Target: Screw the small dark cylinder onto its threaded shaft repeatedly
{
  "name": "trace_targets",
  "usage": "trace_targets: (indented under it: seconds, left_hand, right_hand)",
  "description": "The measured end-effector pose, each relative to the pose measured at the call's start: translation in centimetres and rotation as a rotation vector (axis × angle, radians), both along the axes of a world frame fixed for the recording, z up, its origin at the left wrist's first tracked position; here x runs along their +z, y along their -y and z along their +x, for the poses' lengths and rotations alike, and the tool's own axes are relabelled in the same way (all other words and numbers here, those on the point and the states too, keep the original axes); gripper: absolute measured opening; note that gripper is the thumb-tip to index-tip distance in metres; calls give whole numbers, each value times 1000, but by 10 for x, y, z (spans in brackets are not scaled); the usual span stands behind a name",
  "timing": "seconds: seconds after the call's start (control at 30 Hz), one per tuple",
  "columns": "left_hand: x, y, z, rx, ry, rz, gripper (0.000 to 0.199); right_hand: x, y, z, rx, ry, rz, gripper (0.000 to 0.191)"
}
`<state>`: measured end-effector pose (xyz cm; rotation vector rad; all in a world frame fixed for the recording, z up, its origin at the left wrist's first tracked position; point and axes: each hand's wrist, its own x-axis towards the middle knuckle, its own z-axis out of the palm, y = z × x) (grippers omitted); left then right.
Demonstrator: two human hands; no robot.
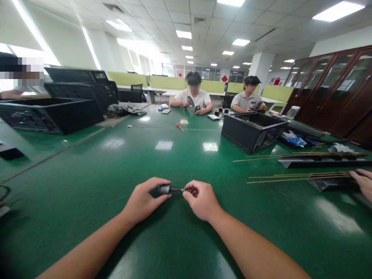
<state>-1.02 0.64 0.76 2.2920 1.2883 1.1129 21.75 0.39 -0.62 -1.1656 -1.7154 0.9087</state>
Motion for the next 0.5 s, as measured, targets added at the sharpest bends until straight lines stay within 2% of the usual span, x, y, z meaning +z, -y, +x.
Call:
trace_targets:
  seconds: [0.13, 0.27, 0.33, 0.43, 0.5]
  left_hand:
    - [8, -4, -7, 15, -34, -18, 37]
    - [23, -4, -21, 226, -24, -56, 37]
    - [33, 2, -30, 333, 113, -164, 48]
    - [49, 19, -50, 429, 435, -329, 67]
    - [56, 37, -72, 514, 497, -384, 72]
  right_hand:
    - [-2, -2, 0, -7, -22, -13, 11]
    - [-2, -3, -1, 4, -47, -33, 12]
    - [-3, -2, -2, 18, -57, -37, 11]
    - [-4, -2, -3, 42, -57, -31, 11]
    - [-4, -1, -4, 54, -55, -27, 11]
